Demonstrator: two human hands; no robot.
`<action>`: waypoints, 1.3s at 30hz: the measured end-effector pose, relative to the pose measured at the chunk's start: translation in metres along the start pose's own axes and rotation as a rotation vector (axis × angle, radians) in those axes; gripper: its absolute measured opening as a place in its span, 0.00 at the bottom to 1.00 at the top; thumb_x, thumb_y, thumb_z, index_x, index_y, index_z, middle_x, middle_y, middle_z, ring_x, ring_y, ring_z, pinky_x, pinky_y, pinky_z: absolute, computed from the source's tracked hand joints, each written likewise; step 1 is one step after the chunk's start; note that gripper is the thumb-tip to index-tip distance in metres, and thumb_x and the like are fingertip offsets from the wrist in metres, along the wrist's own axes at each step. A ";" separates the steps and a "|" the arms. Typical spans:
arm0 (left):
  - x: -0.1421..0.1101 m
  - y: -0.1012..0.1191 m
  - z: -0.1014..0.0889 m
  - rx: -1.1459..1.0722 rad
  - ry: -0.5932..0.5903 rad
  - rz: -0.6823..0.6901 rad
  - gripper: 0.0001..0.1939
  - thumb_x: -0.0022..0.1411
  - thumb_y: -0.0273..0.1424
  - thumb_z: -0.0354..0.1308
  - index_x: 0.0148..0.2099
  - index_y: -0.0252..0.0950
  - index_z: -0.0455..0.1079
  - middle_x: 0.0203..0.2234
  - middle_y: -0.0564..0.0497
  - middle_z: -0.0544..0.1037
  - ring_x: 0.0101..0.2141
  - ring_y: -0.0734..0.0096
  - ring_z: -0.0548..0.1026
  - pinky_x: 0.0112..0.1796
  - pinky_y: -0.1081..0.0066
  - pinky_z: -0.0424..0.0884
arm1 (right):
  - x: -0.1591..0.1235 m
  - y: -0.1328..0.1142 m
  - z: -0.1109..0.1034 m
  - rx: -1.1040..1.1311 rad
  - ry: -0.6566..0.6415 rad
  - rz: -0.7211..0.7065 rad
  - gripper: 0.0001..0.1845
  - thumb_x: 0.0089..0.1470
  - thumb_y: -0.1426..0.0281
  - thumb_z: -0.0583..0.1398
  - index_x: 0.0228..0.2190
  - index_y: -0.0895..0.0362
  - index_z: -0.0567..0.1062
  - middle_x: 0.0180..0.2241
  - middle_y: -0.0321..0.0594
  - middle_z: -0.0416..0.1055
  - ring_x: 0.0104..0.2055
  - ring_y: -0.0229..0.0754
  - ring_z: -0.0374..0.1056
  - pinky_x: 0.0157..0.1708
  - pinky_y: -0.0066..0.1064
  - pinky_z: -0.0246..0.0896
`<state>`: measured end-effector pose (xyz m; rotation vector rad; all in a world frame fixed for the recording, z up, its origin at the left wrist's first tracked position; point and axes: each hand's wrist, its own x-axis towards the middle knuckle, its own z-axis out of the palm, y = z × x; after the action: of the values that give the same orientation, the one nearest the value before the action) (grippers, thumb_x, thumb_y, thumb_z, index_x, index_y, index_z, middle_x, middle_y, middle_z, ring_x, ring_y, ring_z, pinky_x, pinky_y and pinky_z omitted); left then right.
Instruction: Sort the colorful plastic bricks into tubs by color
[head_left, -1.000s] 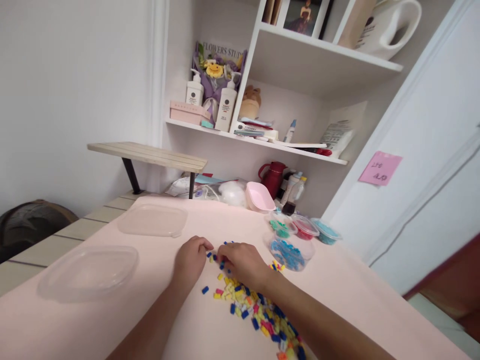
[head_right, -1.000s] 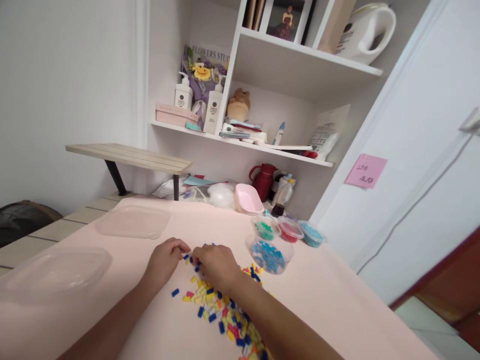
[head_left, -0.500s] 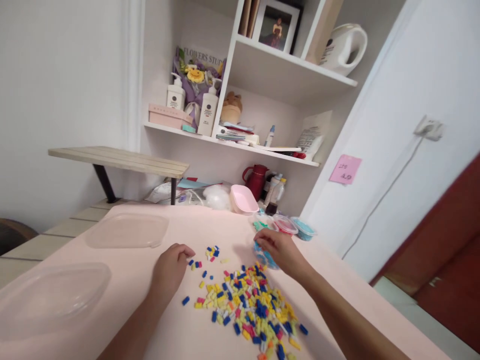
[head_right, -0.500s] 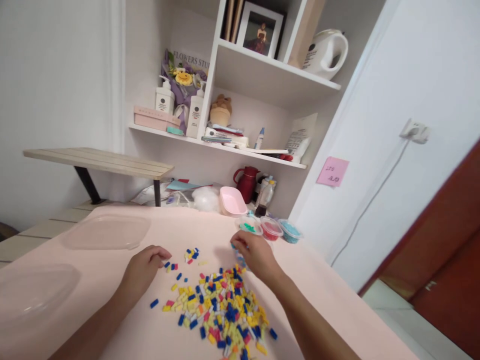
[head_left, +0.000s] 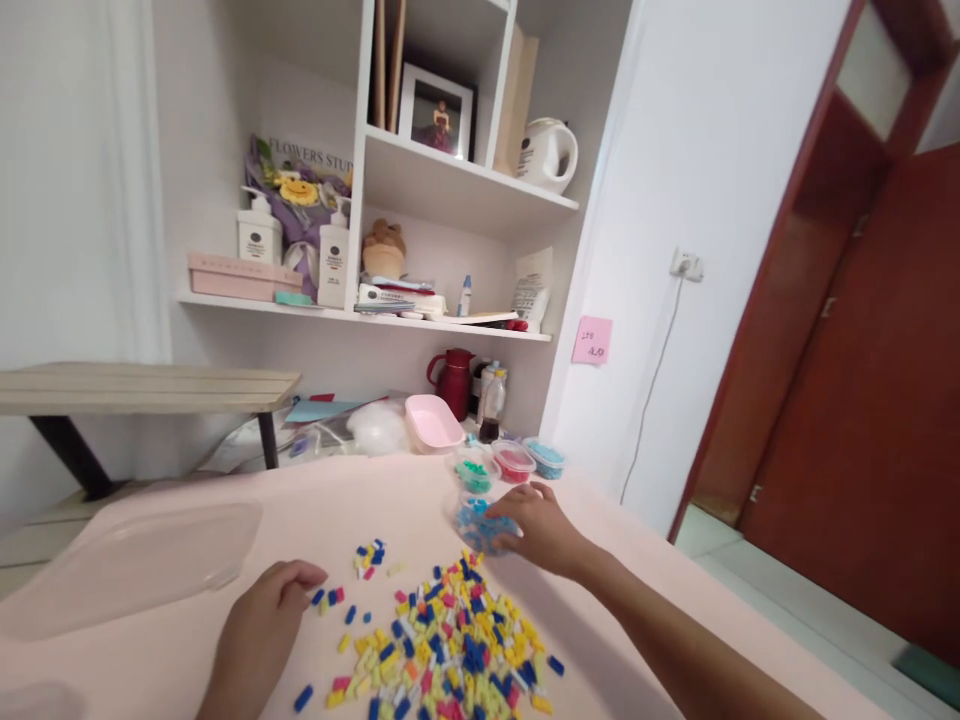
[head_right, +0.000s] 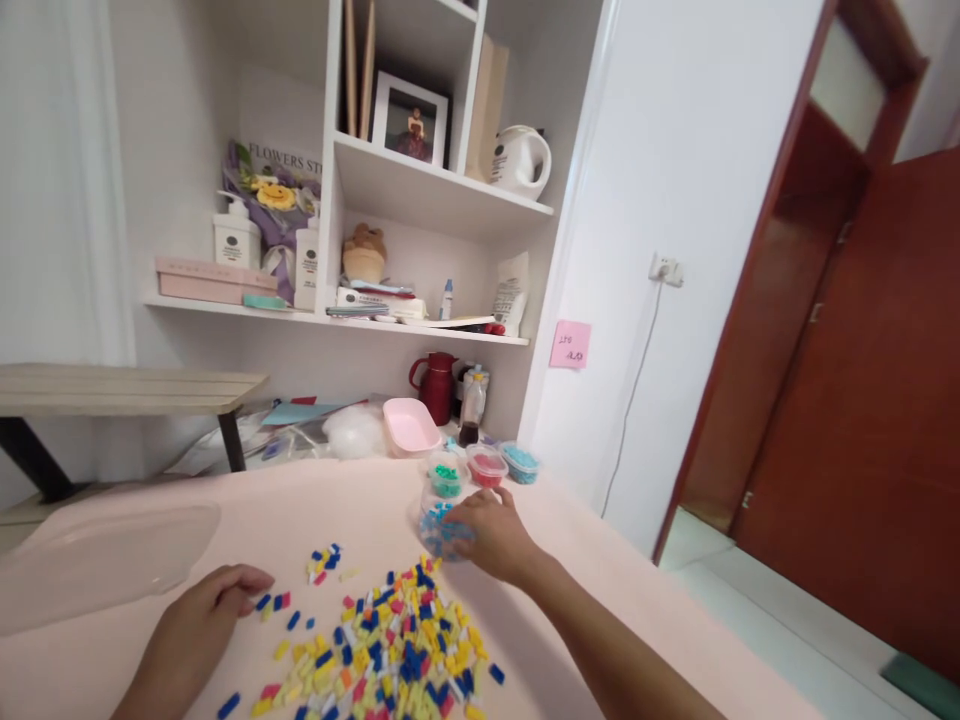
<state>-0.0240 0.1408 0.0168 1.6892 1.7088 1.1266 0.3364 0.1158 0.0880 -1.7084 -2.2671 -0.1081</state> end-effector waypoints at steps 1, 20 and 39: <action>0.001 -0.001 0.000 0.001 -0.004 0.002 0.14 0.49 0.31 0.46 0.30 0.42 0.75 0.32 0.53 0.82 0.35 0.62 0.78 0.42 0.66 0.71 | 0.000 -0.003 0.005 -0.018 -0.002 0.009 0.11 0.51 0.66 0.62 0.38 0.48 0.78 0.41 0.38 0.77 0.50 0.50 0.65 0.58 0.50 0.39; 0.001 -0.002 0.000 -0.048 0.051 0.038 0.13 0.46 0.31 0.48 0.26 0.44 0.74 0.28 0.54 0.82 0.32 0.61 0.78 0.39 0.65 0.74 | 0.094 -0.057 0.030 -0.120 0.092 -0.104 0.05 0.52 0.73 0.61 0.32 0.53 0.77 0.36 0.40 0.77 0.47 0.48 0.66 0.56 0.45 0.43; -0.011 0.023 -0.007 -0.172 -0.016 -0.029 0.20 0.54 0.44 0.52 0.43 0.39 0.75 0.44 0.48 0.80 0.44 0.60 0.77 0.51 0.62 0.69 | -0.043 0.052 0.038 0.261 0.014 -0.004 0.23 0.63 0.59 0.49 0.56 0.50 0.68 0.55 0.45 0.68 0.52 0.47 0.68 0.52 0.40 0.61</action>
<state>-0.0154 0.1265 0.0369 1.5595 1.5736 1.2065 0.3890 0.1003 0.0341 -1.5629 -2.1646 0.1677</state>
